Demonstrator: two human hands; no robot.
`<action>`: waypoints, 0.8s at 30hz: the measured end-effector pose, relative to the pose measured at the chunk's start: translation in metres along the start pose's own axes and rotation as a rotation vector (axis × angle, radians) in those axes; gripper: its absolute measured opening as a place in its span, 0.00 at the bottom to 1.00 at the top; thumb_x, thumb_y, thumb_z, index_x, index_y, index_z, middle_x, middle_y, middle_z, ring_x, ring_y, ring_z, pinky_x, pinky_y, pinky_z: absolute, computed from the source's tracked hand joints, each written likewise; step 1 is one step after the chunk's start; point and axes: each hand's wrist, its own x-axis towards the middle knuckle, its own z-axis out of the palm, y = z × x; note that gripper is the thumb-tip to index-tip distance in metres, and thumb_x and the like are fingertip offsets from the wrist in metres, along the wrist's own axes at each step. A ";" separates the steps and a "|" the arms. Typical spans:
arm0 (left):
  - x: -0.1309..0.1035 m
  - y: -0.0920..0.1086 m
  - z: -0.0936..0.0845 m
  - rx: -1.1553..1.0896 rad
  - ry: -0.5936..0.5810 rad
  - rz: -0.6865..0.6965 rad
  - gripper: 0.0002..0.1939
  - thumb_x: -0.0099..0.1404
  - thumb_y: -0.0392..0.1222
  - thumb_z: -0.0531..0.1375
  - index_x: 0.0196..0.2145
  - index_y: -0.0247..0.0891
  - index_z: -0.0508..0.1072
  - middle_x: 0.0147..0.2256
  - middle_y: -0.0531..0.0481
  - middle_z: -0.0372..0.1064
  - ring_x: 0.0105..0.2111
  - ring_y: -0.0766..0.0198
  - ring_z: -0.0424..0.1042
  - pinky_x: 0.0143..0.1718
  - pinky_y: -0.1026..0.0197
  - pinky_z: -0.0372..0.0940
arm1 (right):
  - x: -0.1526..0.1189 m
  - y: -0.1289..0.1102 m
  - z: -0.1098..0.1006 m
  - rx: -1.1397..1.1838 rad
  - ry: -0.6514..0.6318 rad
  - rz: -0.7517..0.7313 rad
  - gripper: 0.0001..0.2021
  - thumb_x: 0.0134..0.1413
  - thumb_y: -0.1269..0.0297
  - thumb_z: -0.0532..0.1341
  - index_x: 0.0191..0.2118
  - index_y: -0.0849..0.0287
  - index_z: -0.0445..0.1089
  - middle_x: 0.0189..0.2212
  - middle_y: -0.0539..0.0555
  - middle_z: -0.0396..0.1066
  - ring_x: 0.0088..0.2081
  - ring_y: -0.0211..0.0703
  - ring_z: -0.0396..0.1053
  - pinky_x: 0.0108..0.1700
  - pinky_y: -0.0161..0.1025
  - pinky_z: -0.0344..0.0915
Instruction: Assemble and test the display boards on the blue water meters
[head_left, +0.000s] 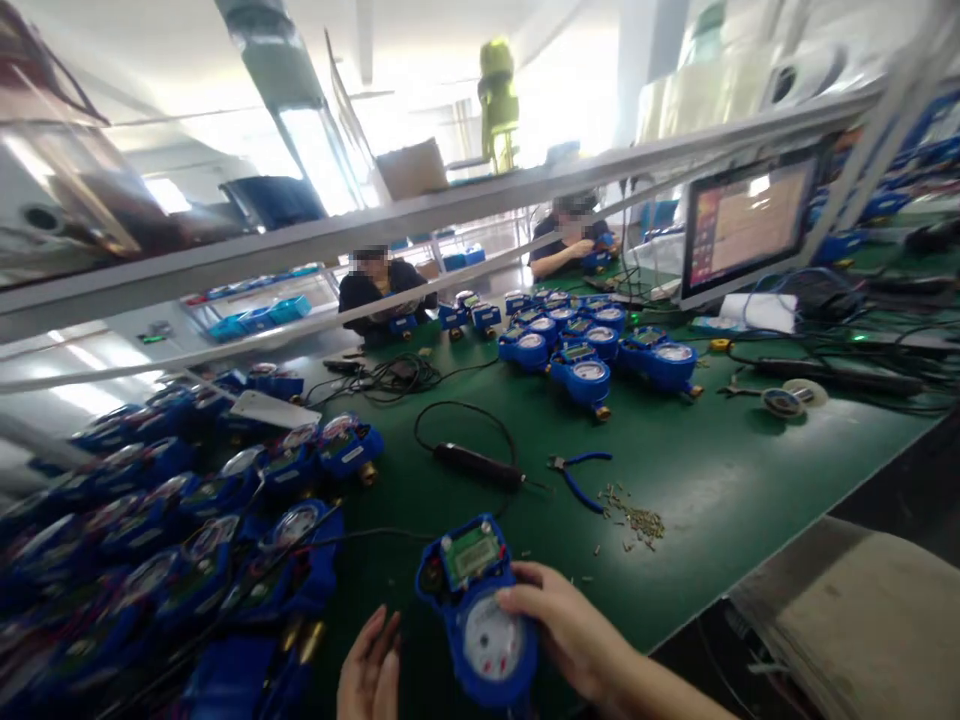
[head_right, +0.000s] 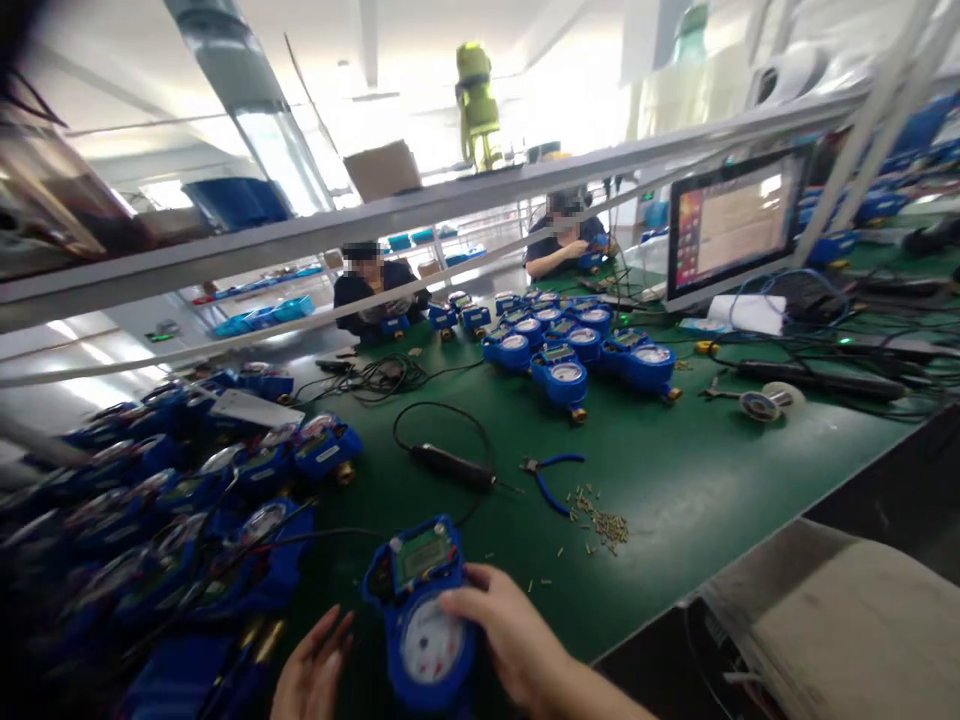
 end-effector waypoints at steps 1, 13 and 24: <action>-0.010 0.012 0.006 0.010 -0.021 0.000 0.24 0.62 0.57 0.60 0.51 0.41 0.67 0.58 0.41 0.65 0.58 0.43 0.67 0.60 0.40 0.63 | -0.006 -0.005 -0.003 0.013 0.000 -0.002 0.30 0.39 0.60 0.68 0.50 0.66 0.67 0.42 0.60 0.77 0.44 0.50 0.75 0.48 0.42 0.68; -0.029 0.067 0.049 0.071 -0.288 0.124 0.20 0.70 0.50 0.55 0.57 0.43 0.64 0.59 0.42 0.62 0.59 0.55 0.65 0.63 0.48 0.60 | -0.020 -0.017 -0.027 0.000 0.040 -0.075 0.34 0.43 0.61 0.71 0.57 0.64 0.64 0.53 0.62 0.72 0.54 0.54 0.70 0.49 0.43 0.70; -0.025 0.069 0.071 0.264 -0.322 0.112 0.29 0.69 0.54 0.54 0.64 0.40 0.57 0.65 0.40 0.53 0.66 0.50 0.52 0.68 0.44 0.48 | -0.008 0.005 -0.012 -0.127 0.092 -0.003 0.38 0.46 0.56 0.69 0.61 0.64 0.58 0.59 0.63 0.66 0.58 0.52 0.67 0.60 0.46 0.63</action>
